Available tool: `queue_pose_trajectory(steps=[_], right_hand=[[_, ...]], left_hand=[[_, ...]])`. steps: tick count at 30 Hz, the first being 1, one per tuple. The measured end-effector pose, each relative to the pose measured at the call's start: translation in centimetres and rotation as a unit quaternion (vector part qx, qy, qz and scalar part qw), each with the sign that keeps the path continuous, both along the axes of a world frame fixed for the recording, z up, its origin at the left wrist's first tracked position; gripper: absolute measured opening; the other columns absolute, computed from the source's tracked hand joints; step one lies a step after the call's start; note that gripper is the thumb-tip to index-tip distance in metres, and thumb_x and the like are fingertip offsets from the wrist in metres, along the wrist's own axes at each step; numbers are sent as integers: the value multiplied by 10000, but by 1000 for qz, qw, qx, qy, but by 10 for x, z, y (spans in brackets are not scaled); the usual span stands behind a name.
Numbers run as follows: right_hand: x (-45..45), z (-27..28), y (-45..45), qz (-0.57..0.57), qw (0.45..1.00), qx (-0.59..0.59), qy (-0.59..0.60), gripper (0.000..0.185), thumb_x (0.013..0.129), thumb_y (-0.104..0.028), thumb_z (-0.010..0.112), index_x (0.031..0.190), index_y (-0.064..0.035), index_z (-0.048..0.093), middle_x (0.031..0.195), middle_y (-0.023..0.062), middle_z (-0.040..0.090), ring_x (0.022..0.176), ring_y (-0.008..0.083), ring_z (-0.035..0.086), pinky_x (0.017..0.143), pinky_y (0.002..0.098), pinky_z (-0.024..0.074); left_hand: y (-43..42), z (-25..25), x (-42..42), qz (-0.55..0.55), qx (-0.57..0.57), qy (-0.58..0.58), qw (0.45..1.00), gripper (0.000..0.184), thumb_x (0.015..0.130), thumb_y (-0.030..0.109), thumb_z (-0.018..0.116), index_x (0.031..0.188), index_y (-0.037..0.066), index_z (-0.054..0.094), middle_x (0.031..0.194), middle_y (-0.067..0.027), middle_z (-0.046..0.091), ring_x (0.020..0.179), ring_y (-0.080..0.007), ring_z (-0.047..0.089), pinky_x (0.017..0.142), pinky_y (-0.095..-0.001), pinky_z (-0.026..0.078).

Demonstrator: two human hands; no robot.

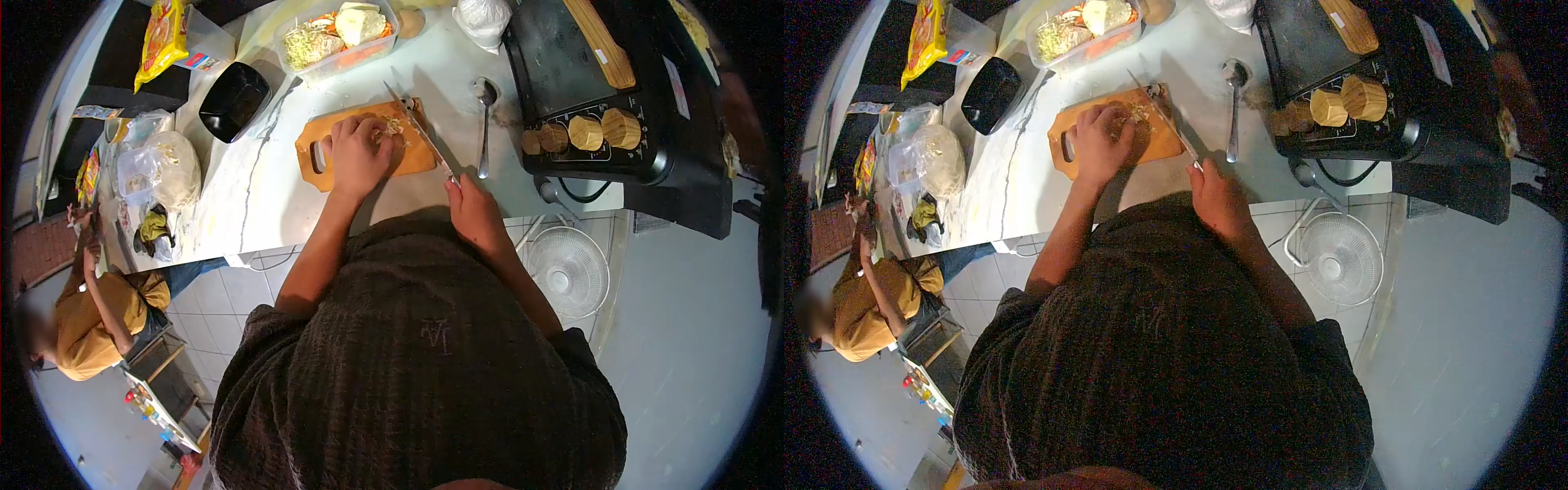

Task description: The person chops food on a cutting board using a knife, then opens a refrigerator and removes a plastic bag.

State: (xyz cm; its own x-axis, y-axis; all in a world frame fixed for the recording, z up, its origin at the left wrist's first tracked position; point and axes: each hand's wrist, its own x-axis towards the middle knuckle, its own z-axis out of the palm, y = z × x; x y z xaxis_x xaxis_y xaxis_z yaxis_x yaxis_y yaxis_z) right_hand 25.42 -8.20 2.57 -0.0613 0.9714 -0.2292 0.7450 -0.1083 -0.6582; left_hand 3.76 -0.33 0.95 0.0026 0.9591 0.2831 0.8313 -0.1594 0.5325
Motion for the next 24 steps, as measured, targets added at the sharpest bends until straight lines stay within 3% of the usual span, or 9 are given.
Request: queue_pose_trajectory(steps=[8, 14, 17, 19, 24], right_hand=[[-3, 3, 6, -13, 999, -37, -13, 341, 991, -366, 487, 948, -29, 523, 793, 276, 626, 765, 508, 604, 656, 582, 467], [-4, 12, 3, 5, 998, 23, -55, 287, 963, -315, 556, 894, -39, 526, 766, 229, 619, 757, 474, 602, 629, 525, 465], [-6, 22, 2, -8, 997, 60, -44, 265, 944, -312, 587, 891, -57, 543, 797, 183, 632, 754, 427, 621, 625, 497, 472], [-6, 22, 3, -5, 995, 82, -60, 256, 936, -313, 601, 893, -65, 553, 811, 162, 636, 759, 406, 628, 626, 486, 476], [-6, 24, 4, 0, 985, 110, -134, 240, 912, -315, 634, 911, -82, 577, 828, 121, 643, 767, 365, 638, 632, 468, 486]], left_hand=[[2, 0, -5, -2, -4, 12, 1000, 244, 763, 205, 674, 1000, 154, 700, 1059, -45, 650, 1077, -277, 540, 896, -460, 338], [3, 9, -4, 34, 7, -82, 996, 264, 764, 195, 655, 1021, 156, 695, 978, -44, 610, 1016, -265, 536, 899, -451, 330], [2, 13, -8, -34, 46, -47, 997, 276, 767, 192, 639, 1035, 166, 697, 991, -48, 563, 1001, -265, 504, 893, -440, 326], [-2, 21, -5, -66, 46, 41, 996, 306, 770, 198, 627, 1066, 173, 700, 1063, -68, 524, 1037, -275, 461, 899, -434, 318], [-1, 16, -2, -56, 5, 87, 995, 333, 768, 209, 615, 1088, 184, 701, 1100, -89, 497, 1080, -295, 422, 920, -441, 302]])
